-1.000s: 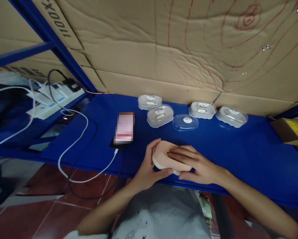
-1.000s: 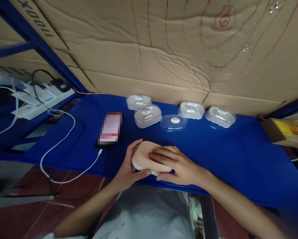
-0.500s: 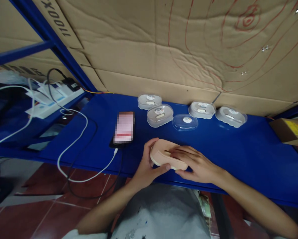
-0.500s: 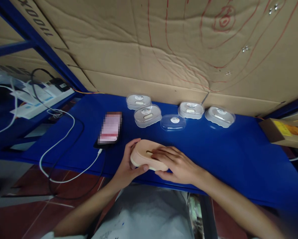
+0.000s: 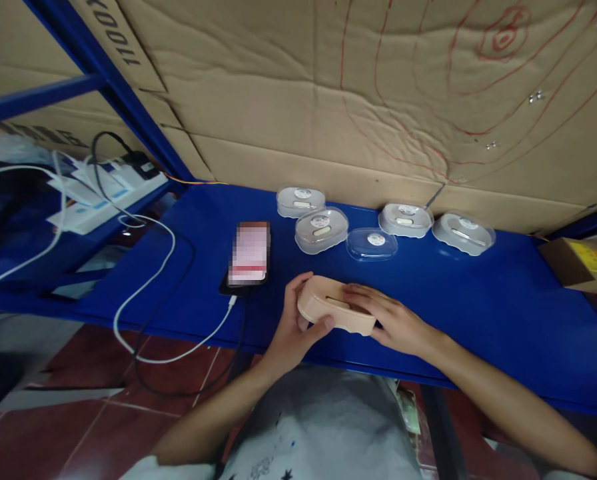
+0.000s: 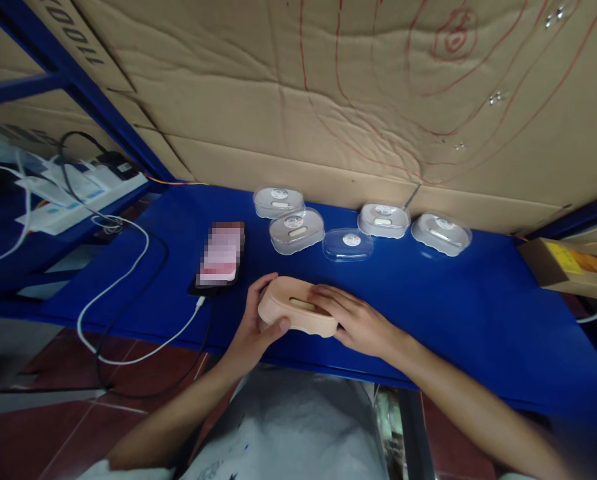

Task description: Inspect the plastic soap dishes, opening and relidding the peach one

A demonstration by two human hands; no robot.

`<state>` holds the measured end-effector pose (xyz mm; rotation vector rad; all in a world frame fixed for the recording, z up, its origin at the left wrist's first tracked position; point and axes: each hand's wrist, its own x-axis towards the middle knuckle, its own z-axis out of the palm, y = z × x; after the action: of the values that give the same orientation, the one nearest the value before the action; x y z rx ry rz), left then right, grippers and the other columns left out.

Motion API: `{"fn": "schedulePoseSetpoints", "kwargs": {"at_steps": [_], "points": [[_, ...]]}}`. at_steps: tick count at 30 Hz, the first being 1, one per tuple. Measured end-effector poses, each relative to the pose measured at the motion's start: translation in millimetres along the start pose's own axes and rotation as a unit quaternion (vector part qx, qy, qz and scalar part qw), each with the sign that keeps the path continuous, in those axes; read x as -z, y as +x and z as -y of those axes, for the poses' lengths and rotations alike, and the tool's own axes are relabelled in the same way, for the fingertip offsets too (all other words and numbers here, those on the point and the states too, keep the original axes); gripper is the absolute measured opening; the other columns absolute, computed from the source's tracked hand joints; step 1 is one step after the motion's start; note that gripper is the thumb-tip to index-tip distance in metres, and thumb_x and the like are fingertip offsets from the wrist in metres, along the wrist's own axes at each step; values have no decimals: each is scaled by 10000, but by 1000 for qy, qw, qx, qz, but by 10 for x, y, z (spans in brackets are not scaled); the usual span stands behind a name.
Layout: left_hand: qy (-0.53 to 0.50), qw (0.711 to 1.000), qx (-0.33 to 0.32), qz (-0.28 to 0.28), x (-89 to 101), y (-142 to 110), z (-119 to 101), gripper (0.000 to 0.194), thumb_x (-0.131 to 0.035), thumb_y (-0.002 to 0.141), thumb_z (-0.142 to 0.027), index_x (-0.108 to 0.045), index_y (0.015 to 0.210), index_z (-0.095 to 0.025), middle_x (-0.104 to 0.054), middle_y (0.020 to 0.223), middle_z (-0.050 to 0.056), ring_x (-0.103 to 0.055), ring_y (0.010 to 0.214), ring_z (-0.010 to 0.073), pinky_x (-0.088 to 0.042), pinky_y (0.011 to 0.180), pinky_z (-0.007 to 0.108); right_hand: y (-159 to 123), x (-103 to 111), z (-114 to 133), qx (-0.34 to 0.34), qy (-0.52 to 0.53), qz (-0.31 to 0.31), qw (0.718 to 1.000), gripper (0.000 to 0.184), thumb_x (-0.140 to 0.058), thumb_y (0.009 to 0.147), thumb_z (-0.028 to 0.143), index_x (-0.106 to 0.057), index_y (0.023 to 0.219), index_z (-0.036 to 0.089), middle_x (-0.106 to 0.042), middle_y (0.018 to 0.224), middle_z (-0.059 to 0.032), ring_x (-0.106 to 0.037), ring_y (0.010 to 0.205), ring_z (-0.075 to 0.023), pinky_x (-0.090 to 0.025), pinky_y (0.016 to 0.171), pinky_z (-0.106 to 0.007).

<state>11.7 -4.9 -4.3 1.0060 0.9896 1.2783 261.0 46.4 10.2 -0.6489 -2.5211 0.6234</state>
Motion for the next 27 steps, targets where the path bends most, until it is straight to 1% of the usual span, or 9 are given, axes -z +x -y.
{"fn": "schedulePoseSetpoints", "kwargs": {"at_steps": [3, 7, 9, 12, 15, 17, 21, 27], "points": [[-6, 1000, 14, 6, -4, -2, -30, 866, -899, 786, -492, -391, 1469, -332, -549, 1447, 99, -617, 1302, 295, -529, 1095, 418, 3, 11, -9, 3, 8, -7, 1000, 565, -537, 1052, 140, -426, 1601, 214, -600, 1563, -162, -496, 1533, -268, -481, 1241, -499], [-9, 1000, 24, 9, 0, -4, -68, 860, -908, 779, -476, -396, 1455, -339, -550, 1448, 91, -615, 1288, 285, -521, 1087, 407, 16, 22, 8, 11, 3, -17, 1000, 487, -524, 1077, 184, -487, 1561, 215, -647, 1513, -157, -539, 1500, -275, -506, 1224, -479], [-17, 1000, 22, 2, 14, -2, -48, 861, -905, 776, -493, -407, 1459, -334, -575, 1407, 83, -632, 1235, 272, -530, 1053, 390, 26, 24, 10, 8, -2, -25, 1000, 473, -536, 1082, 212, -498, 1553, 218, -658, 1493, -163, -565, 1477, -281, -524, 1206, -485], [-42, 999, 18, -6, 42, -1, 7, 810, -862, 814, -534, -431, 1466, -320, -625, 1299, 64, -643, 1134, 239, -536, 982, 350, 39, 34, 10, 3, -1, -50, 999, 451, -571, 1084, 266, -521, 1530, 226, -675, 1460, -169, -605, 1435, -286, -558, 1167, -493], [-53, 998, 20, 1, 51, -9, 30, 757, -832, 854, -524, -442, 1469, -318, -643, 1240, 51, -636, 1088, 216, -525, 948, 318, 40, 53, 11, 6, 13, -65, 998, 383, -580, 1088, 291, -588, 1465, 221, -699, 1434, -160, -646, 1393, -269, -578, 1149, -451], [-48, 999, 19, 3, 42, -15, 20, 760, -833, 849, -536, -444, 1463, -315, -645, 1235, 51, -634, 1084, 220, -524, 940, 320, 32, 64, 8, 8, 17, -64, 998, 347, -593, 1083, 290, -632, 1421, 223, -717, 1418, -147, -669, 1369, -263, -585, 1144, -424], [-35, 999, 20, 3, 23, -13, 4, 793, -832, 823, -594, -445, 1454, -311, -644, 1232, 56, -631, 1079, 235, -524, 929, 332, 14, 64, -8, 18, 6, -64, 998, 333, -634, 1061, 274, -671, 1388, 223, -742, 1389, -134, -691, 1340, -271, -595, 1133, -410], [-36, 999, 26, 0, 43, -3, 29, 791, -823, 817, -627, -472, 1454, -315, -615, 1251, 51, -620, 1082, 227, -518, 929, 325, 1, 58, 5, 39, -19, -75, 996, 343, -636, 1064, 293, -664, 1400, 226, -777, 1329, -113, -715, 1306, -265, -623, 1098, -398]]}}
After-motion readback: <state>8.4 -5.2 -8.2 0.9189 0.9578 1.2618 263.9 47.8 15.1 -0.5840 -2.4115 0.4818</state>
